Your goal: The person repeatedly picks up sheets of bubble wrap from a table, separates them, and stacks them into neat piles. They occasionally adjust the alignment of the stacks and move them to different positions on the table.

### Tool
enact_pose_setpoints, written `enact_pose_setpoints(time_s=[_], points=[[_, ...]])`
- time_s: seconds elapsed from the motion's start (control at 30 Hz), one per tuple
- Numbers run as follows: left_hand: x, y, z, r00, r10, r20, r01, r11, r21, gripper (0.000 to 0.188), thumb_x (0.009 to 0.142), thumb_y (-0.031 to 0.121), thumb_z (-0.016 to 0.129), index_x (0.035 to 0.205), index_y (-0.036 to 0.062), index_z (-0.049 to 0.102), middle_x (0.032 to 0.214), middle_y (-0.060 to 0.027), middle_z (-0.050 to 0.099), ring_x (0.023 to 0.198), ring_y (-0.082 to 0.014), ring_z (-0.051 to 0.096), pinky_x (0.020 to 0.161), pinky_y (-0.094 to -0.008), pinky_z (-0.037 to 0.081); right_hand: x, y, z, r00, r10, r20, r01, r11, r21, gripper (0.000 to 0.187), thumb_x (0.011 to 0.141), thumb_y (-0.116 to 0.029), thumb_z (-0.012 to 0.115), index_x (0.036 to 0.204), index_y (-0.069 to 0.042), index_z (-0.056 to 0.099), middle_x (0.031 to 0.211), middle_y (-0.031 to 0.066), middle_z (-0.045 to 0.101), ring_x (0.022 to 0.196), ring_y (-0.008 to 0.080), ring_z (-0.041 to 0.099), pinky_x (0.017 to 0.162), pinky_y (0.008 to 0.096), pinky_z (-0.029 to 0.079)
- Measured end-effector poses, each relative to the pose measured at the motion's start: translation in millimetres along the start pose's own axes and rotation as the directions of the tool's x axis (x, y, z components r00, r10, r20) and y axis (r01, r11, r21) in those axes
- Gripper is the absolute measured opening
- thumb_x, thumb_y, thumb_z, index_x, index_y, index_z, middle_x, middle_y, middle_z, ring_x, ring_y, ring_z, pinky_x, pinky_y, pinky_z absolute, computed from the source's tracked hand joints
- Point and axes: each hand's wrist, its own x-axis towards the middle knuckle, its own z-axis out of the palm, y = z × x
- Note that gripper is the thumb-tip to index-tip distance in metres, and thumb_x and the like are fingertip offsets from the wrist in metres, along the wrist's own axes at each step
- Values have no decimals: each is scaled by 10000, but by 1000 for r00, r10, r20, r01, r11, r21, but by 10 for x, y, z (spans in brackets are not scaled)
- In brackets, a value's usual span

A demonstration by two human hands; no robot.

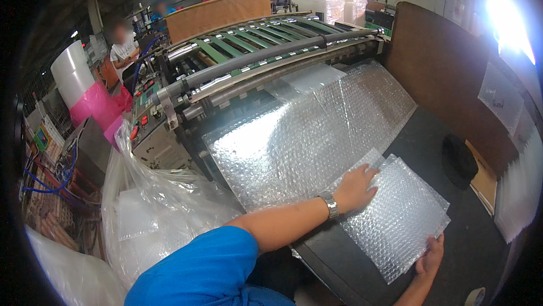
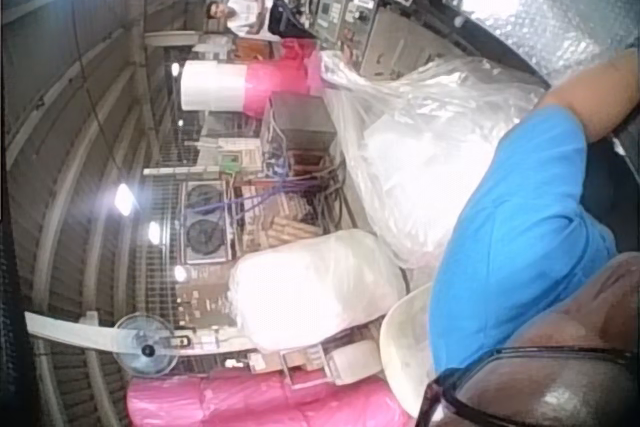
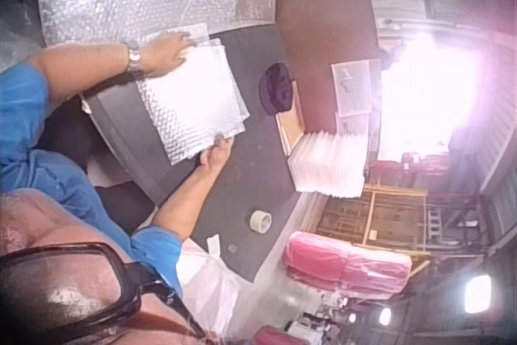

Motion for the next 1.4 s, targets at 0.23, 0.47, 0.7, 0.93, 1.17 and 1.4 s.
enact_pose_setpoints(time_s=[0.23,0.47,0.7,0.93,1.17,1.4], points=[[-25,-2,-108,983,-131,126,68,908,414,546,805,336,449,1276,98,306,1309,-293,206,1223,-434,198,981,-518,176,-36,-23,65,999,40,-23,-41,998,-47,497,780,-42,416,1257,-53,281,1145,147,451,998,267,484,854,392,407],[-83,97,1,935,-74,348,138,977,-162,542,810,302,438,1281,101,261,1236,-243,374,1130,-365,396,928,-442,315,-63,-12,123,1000,1,22,1,996,-84,540,777,-77,457,1278,-60,254,1162,147,436,1004,278,480,842,407,413],[-55,22,142,941,75,331,152,778,-609,542,788,230,495,1268,99,281,1260,-254,334,1125,-332,412,905,-388,354,-141,-93,267,999,9,39,-8,1000,-28,584,774,-53,436,1310,-85,205,1190,159,405,1021,280,468,858,386,408],[-245,200,255,928,359,100,-369,923,107,464,753,158,547,1193,93,417,1329,-252,201,1236,-357,238,976,-457,253,-18,18,-5,993,-104,-48,87,958,-274,710,714,40,460,1339,-93,151,1208,136,396,994,231,457,848,329,386],[-21,172,-221,900,286,-328,-219,949,226,415,741,178,530,1148,118,474,1286,-216,313,1201,-369,291,985,-511,171,-42,-59,54,969,-96,-229,19,949,-315,751,687,62,490,1340,-91,154,1209,145,393,974,219,461,827,309,382],[-16,1,41,970,15,241,-91,948,306,412,757,168,494,1162,98,470,1129,-199,470,1021,-343,458,873,-522,283,73,31,-129,980,-143,-140,98,952,-289,675,713,13,455,1324,-66,179,1166,145,427,947,224,482,805,328,408]])
